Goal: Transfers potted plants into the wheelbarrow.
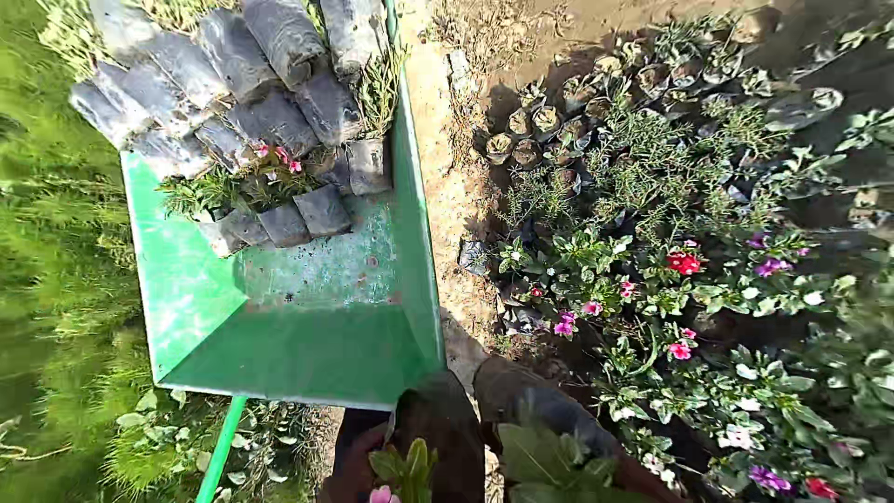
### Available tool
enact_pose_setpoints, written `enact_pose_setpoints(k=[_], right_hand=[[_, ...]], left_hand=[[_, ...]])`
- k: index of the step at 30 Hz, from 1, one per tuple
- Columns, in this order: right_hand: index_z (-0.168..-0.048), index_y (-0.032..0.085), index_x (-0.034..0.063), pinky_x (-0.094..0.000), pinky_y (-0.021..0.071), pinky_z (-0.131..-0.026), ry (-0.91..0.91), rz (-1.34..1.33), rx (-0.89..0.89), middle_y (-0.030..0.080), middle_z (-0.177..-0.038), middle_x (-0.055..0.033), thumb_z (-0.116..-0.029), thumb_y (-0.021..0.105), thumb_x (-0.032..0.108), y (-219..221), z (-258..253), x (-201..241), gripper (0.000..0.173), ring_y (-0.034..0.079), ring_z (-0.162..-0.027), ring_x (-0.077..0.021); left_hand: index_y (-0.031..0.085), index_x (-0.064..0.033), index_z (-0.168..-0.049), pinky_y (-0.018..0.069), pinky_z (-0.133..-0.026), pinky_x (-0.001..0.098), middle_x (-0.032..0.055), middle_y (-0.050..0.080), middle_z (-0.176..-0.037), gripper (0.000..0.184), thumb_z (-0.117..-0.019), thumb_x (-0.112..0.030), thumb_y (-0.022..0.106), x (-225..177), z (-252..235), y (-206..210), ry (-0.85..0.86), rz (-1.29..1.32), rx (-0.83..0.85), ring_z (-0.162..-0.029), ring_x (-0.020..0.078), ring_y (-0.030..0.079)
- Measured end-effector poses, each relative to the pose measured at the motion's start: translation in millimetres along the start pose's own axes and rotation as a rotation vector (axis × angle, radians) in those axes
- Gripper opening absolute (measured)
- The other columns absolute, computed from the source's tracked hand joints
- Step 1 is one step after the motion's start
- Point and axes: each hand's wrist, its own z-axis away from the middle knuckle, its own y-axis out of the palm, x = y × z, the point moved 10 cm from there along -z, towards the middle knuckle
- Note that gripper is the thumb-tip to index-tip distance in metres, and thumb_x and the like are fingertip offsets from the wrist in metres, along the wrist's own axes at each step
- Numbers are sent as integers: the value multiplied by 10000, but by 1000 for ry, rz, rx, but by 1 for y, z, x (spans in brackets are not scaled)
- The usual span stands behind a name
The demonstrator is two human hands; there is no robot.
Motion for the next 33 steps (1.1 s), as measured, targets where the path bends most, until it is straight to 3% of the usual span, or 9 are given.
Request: enact_pose_setpoints(k=[1, 3, 5, 9, 12, 22, 27, 31, 33], right_hand=[[-1188, 624, -200, -333, 501, -982, 411, 69, 201, 694, -1130, -296, -959, 593, -78, 21, -20, 48, 261, 674, -1038, -260], [-1149, 680, -100, -379, 570, -858, -1, 46, 244, 730, -952, -190, -957, 601, 87, 68, -37, 102, 280, 712, -872, -202], [-1110, 722, 2, -331, 616, -722, -145, -130, 243, 736, -861, -54, -984, 570, 152, 134, -71, 116, 248, 714, -765, -99], [-842, 698, 0, -529, 536, -710, 166, -28, 344, 693, -763, -138, -1043, 573, 253, 250, -152, 110, 346, 679, -723, -281], [-987, 701, -35, -582, 558, -837, 294, 154, 379, 726, -937, -206, -1062, 515, 363, 303, -205, 93, 446, 720, -898, -354], [-1075, 687, -46, -560, 555, -872, 218, 542, 507, 720, -1017, -219, -1066, 511, 359, 314, -235, 115, 442, 720, -947, -347], [-1036, 672, -50, -606, 531, -840, 84, 665, 214, 688, -1049, -277, -1037, 548, 268, 295, -232, 145, 342, 686, -1020, -440], [-1372, 505, 20, -566, 572, -727, -197, 513, 137, 662, -1180, -227, -1021, 577, 502, 290, -199, 128, 601, 711, -871, -387], [-1554, 336, 48, -593, 566, -899, -276, 505, 248, 425, -1547, -263, -926, 770, 344, 304, -182, 117, 819, 621, -1211, -448]], left_hand=[[690, 29, -1074, 569, -856, 219, -32, 720, -1083, 365, -1052, -305, 546, -21, -12, -27, 85, -34, -63, -950, -38, 651], [701, -44, -977, 535, -873, 150, -115, 702, -1093, 230, -1023, -203, 541, -49, -38, -72, 186, -149, -211, -982, -100, 621], [705, -63, -784, 550, -754, 163, -53, 690, -962, 241, -936, -111, 524, -48, -77, -110, 223, -206, -362, -837, -40, 638], [634, -111, -680, 545, -601, 337, -34, 649, -640, 334, -958, -166, 458, -18, -172, -148, 117, -292, -380, -601, 105, 634], [593, -97, -613, 455, -550, 429, 24, 614, -589, 424, -1012, -207, 501, 10, -215, -148, -10, -350, -374, -536, 171, 561], [626, -101, -618, 456, -573, 388, 12, 606, -590, 401, -992, -192, 516, 84, -213, -149, -238, -289, -153, -562, 157, 562], [608, -99, -627, 462, -588, 424, 16, 564, -578, 415, -1000, -234, 489, 131, -226, -150, -208, -320, -128, -573, 175, 559], [637, -36, -828, 528, -673, 420, 59, 605, -716, 310, -1019, -225, 483, 143, -218, -149, -154, -224, -237, -684, 184, 614], [580, -2, -1214, 592, -839, 414, 131, 650, -1092, 335, -1014, -266, 532, 140, -212, -141, -124, -162, -201, -988, 205, 674]])
